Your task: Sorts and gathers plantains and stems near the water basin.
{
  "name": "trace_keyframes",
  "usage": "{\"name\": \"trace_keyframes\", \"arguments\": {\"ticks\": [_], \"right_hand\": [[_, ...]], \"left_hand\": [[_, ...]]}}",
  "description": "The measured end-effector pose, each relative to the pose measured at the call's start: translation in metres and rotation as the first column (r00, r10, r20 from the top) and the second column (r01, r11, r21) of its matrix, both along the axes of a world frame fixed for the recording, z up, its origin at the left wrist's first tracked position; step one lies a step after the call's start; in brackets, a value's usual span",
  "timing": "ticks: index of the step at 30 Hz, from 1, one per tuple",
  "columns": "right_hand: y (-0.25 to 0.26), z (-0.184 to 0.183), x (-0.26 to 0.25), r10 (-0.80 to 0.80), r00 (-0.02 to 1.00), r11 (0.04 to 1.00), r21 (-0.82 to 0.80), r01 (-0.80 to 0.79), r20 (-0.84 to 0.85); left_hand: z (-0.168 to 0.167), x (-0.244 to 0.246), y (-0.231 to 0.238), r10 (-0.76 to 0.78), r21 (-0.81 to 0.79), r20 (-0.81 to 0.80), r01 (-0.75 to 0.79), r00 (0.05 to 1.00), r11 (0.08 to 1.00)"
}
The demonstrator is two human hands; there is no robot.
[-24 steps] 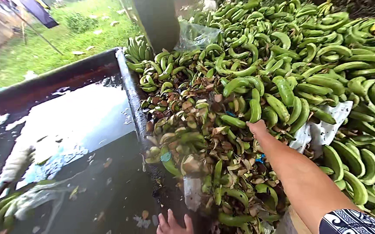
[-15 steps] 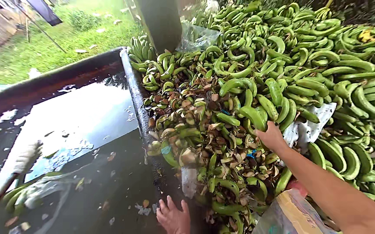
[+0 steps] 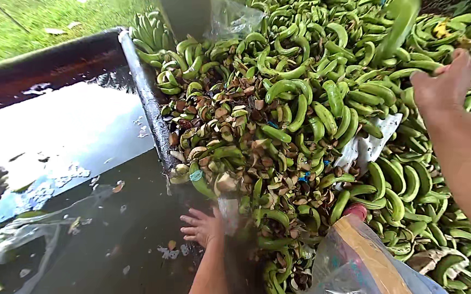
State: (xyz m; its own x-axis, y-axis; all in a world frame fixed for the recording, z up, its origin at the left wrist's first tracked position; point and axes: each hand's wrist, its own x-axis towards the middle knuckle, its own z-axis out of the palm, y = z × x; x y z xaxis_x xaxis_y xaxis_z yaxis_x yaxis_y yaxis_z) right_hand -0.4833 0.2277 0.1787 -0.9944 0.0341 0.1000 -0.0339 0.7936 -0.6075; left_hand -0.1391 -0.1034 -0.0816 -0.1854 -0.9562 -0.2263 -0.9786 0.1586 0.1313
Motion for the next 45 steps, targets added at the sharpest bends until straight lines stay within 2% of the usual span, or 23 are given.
{"name": "trace_keyframes", "arguments": {"ticks": [2, 5, 7, 9, 13, 16, 19, 20, 21, 22, 24, 25, 26, 28, 29, 30, 32, 34, 35, 38, 41, 43, 45], "right_hand": [[-0.049, -0.018, -0.002, 0.184, 0.983, 0.982, 0.039, -0.183, -0.026], [-0.129, -0.124, -0.023, 0.605, 0.769, 0.752, 0.169, -0.637, 0.207], [-0.181, -0.185, -0.025, 0.547, 0.732, 0.737, 0.182, -0.651, 0.406], [-0.216, -0.217, -0.014, 0.416, 0.780, 0.825, 0.167, -0.540, 0.468], [-0.222, -0.206, 0.012, 0.368, 0.804, 0.815, 0.254, -0.520, 0.467], [-0.203, -0.152, 0.053, 0.652, 0.641, 0.527, 0.366, -0.767, 0.406], [-0.163, -0.102, 0.114, 0.962, 0.131, 0.021, 0.416, -0.909, 0.239], [-0.147, -0.089, 0.124, 0.988, -0.046, -0.109, 0.458, -0.882, 0.148], [-0.132, -0.076, 0.121, 0.991, -0.121, -0.134, 0.507, -0.852, 0.059], [-0.118, -0.061, 0.104, 0.998, -0.050, -0.029, 0.535, -0.844, -0.026], [-0.092, -0.019, 0.041, 0.886, 0.428, 0.447, 0.565, -0.694, -0.176], [-0.080, 0.006, 0.006, 0.697, 0.673, 0.674, 0.548, -0.495, -0.248], [-0.075, 0.029, -0.024, 0.476, 0.826, 0.820, 0.493, -0.292, -0.301], [-0.089, 0.036, -0.042, 0.177, 0.942, 0.934, 0.350, -0.070, -0.286], [-0.106, 0.013, -0.028, 0.182, 0.967, 0.941, 0.318, -0.118, -0.180], [-0.122, -0.024, -0.013, 0.266, 0.964, 0.919, 0.309, -0.245, -0.026], [-0.154, -0.126, 0.003, 0.451, 0.832, 0.814, 0.233, -0.532, 0.322], [-0.181, -0.218, 0.015, 0.479, 0.705, 0.771, 0.133, -0.622, 0.522], [-0.193, -0.240, 0.024, 0.446, 0.688, 0.806, 0.076, -0.587, 0.573], [-0.205, -0.246, 0.046, 0.306, 0.738, 0.904, 0.060, -0.424, 0.601], [-0.189, -0.225, 0.056, 0.406, 0.648, 0.785, 0.117, -0.608, 0.644], [-0.176, -0.174, 0.072, 0.506, 0.498, 0.651, 0.067, -0.756, 0.704], [-0.162, -0.114, 0.064, 0.538, 0.416, 0.650, -0.046, -0.759, 0.733]], "left_hand": [[-0.007, -0.006, -0.003, -0.001, -0.039, 0.057, 0.004, 0.998, 0.999], [-0.009, -0.011, -0.001, 0.020, -0.035, 0.049, -0.018, 0.999, 0.999], [-0.006, -0.013, 0.002, 0.029, -0.022, 0.049, -0.028, 0.998, 0.999], [-0.002, -0.015, -0.001, 0.042, -0.013, 0.056, -0.042, 0.998, 0.999], [-0.006, -0.011, -0.001, 0.052, -0.013, 0.062, -0.051, 0.997, 0.999], [-0.008, -0.010, -0.003, 0.042, -0.035, 0.024, -0.041, 0.999, 0.999], [-0.011, -0.006, -0.006, 0.001, -0.027, 0.018, 0.000, 1.000, 1.000], [-0.009, -0.001, -0.008, -0.041, -0.012, 0.022, 0.041, 0.999, 0.999], [-0.007, 0.006, -0.011, -0.094, 0.002, 0.031, 0.094, 0.995, 0.996], [-0.002, 0.013, -0.017, -0.143, 0.028, 0.039, 0.142, 0.989, 0.989], [0.004, 0.021, -0.022, -0.173, 0.075, 0.052, 0.169, 0.984, 0.983], [0.005, 0.019, -0.023, -0.166, 0.073, 0.054, 0.162, 0.985, 0.984], [0.006, 0.014, -0.024, -0.159, 0.060, 0.048, 0.156, 0.986, 0.986], [0.007, 0.013, -0.025, -0.146, 0.065, 0.049, 0.143, 0.988, 0.988], [0.007, 0.014, -0.025, -0.143, 0.071, 0.054, 0.139, 0.988, 0.988], [0.007, 0.013, -0.025, -0.143, 0.075, 0.057, 0.139, 0.988, 0.987], [0.006, 0.012, -0.026, -0.146, 0.077, 0.056, 0.141, 0.988, 0.987], [0.007, 0.010, -0.026, -0.145, 0.085, 0.048, 0.141, 0.988, 0.986], [0.007, 0.010, -0.027, -0.142, 0.085, 0.037, 0.138, 0.989, 0.987], [0.009, 0.012, -0.028, -0.142, 0.092, 0.051, 0.137, 0.989, 0.986], [0.007, 0.010, -0.029, -0.148, 0.105, 0.061, 0.141, 0.987, 0.984], [0.007, 0.011, -0.028, -0.153, 0.117, 0.065, 0.145, 0.986, 0.982], [0.010, 0.010, -0.029, -0.151, 0.129, 0.063, 0.142, 0.987, 0.981]]}}
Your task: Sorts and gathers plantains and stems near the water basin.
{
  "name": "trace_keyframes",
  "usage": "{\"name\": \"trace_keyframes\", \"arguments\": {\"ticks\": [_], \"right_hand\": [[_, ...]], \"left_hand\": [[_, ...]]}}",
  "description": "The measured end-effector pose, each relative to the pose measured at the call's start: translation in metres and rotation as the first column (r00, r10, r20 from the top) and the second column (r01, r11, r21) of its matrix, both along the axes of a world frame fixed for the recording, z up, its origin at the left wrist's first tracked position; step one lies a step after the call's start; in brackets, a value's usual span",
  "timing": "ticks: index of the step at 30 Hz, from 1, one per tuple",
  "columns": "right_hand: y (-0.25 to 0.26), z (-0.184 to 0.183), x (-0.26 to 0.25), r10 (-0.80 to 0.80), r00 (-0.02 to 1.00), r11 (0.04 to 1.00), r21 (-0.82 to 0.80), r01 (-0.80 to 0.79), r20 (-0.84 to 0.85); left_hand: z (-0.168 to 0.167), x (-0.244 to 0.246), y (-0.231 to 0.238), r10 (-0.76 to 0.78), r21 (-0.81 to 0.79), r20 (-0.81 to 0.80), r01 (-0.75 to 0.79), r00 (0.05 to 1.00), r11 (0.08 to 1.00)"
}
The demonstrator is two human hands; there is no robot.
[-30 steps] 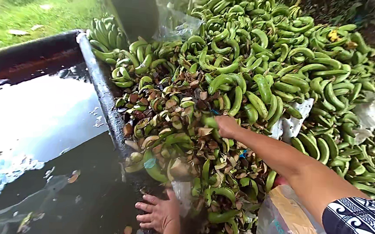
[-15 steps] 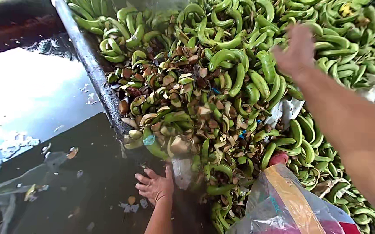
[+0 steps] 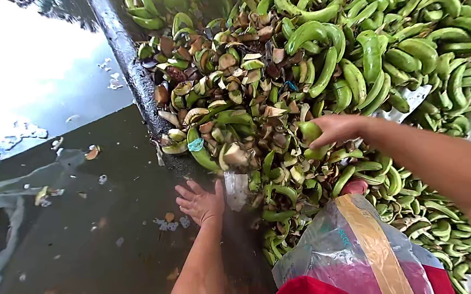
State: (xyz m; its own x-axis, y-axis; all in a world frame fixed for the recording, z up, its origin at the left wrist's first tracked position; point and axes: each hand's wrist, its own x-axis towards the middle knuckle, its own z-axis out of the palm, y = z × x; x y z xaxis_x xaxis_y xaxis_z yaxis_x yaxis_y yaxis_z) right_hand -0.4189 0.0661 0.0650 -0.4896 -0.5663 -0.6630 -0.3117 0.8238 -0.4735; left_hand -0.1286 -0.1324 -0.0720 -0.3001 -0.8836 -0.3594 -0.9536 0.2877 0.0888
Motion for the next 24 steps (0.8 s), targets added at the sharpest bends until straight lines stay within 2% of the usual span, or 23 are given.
{"name": "trace_keyframes", "arguments": {"ticks": [3, 4, 5, 6, 7, 8, 9, 10, 12, 13, 14, 15, 17, 19, 21, 23, 24], "right_hand": [[0.042, 0.087, -0.069, -0.100, 0.989, 0.983, -0.163, 0.081, -0.112], [0.044, 0.124, -0.067, -0.170, 0.969, 0.978, -0.154, 0.143, -0.177], [0.015, 0.142, -0.026, -0.555, 0.766, 0.830, -0.281, 0.483, -0.323], [-0.025, 0.141, 0.005, -0.806, 0.422, 0.585, -0.457, 0.669, -0.414], [-0.029, 0.137, 0.015, -0.778, 0.413, 0.618, -0.456, 0.641, -0.474], [-0.007, 0.124, 0.005, -0.575, 0.617, 0.817, -0.341, 0.465, -0.537], [0.018, 0.094, -0.023, -0.267, 0.774, 0.961, -0.214, 0.172, -0.574], [0.018, 0.049, -0.036, -0.186, 0.829, 0.977, -0.185, 0.101, -0.527], [-0.004, -0.051, -0.021, -0.131, 0.931, 0.991, -0.084, 0.108, -0.340], [-0.011, -0.100, -0.010, -0.121, 0.946, 0.991, -0.084, 0.100, -0.299], [-0.018, -0.133, 0.000, -0.129, 0.956, 0.990, -0.081, 0.111, -0.263], [-0.026, -0.151, 0.007, -0.148, 0.964, 0.988, -0.072, 0.135, -0.222], [-0.032, -0.160, 0.017, -0.095, 0.984, 0.995, -0.014, 0.094, -0.150], [-0.028, -0.152, 0.031, 0.075, 0.992, 0.995, 0.071, -0.068, -0.103], [-0.024, -0.146, 0.046, 0.220, 0.967, 0.966, 0.164, -0.198, -0.130], [-0.011, -0.145, 0.049, 0.200, 0.968, 0.974, 0.135, -0.179, -0.154], [0.001, -0.144, 0.041, 0.117, 0.982, 0.992, 0.060, -0.109, -0.150]], "left_hand": [[-0.001, 0.001, -0.001, 0.000, 0.006, 0.016, -0.001, 1.000, 1.000], [-0.002, 0.001, -0.001, -0.002, 0.008, 0.022, 0.001, 1.000, 1.000], [-0.002, 0.000, -0.002, -0.002, 0.010, 0.028, 0.001, 1.000, 1.000], [-0.002, 0.000, -0.003, -0.001, 0.010, 0.031, 0.001, 1.000, 1.000], [-0.003, 0.001, -0.003, 0.000, 0.011, 0.032, 0.000, 0.999, 1.000], [-0.004, 0.001, -0.003, 0.001, 0.012, 0.030, -0.001, 1.000, 1.000], [-0.005, 0.000, -0.004, 0.000, 0.010, 0.022, 0.000, 1.000, 1.000], [-0.005, 0.000, -0.005, 0.000, 0.008, 0.011, 0.000, 1.000, 1.000], [-0.003, 0.001, -0.004, 0.000, 0.007, -0.020, 0.000, 1.000, 1.000], [-0.003, 0.001, -0.004, -0.001, 0.003, -0.031, 0.001, 1.000, 1.000], [-0.004, 0.001, -0.004, 0.004, -0.001, -0.036, -0.004, 0.999, 1.000], [-0.006, 0.000, -0.004, 0.007, -0.009, -0.035, -0.007, 0.999, 1.000], [-0.009, 0.002, -0.005, 0.003, -0.023, -0.018, -0.004, 1.000, 1.000], [-0.012, 0.003, -0.006, -0.005, -0.027, -0.008, 0.005, 1.000, 1.000], [-0.012, 0.003, -0.006, -0.004, -0.019, -0.004, 0.004, 1.000, 1.000], [-0.011, 0.002, -0.005, -0.003, -0.013, -0.003, 0.003, 1.000, 1.000], [-0.011, 0.002, -0.005, -0.001, -0.011, -0.006, 0.001, 1.000, 1.000]]}}
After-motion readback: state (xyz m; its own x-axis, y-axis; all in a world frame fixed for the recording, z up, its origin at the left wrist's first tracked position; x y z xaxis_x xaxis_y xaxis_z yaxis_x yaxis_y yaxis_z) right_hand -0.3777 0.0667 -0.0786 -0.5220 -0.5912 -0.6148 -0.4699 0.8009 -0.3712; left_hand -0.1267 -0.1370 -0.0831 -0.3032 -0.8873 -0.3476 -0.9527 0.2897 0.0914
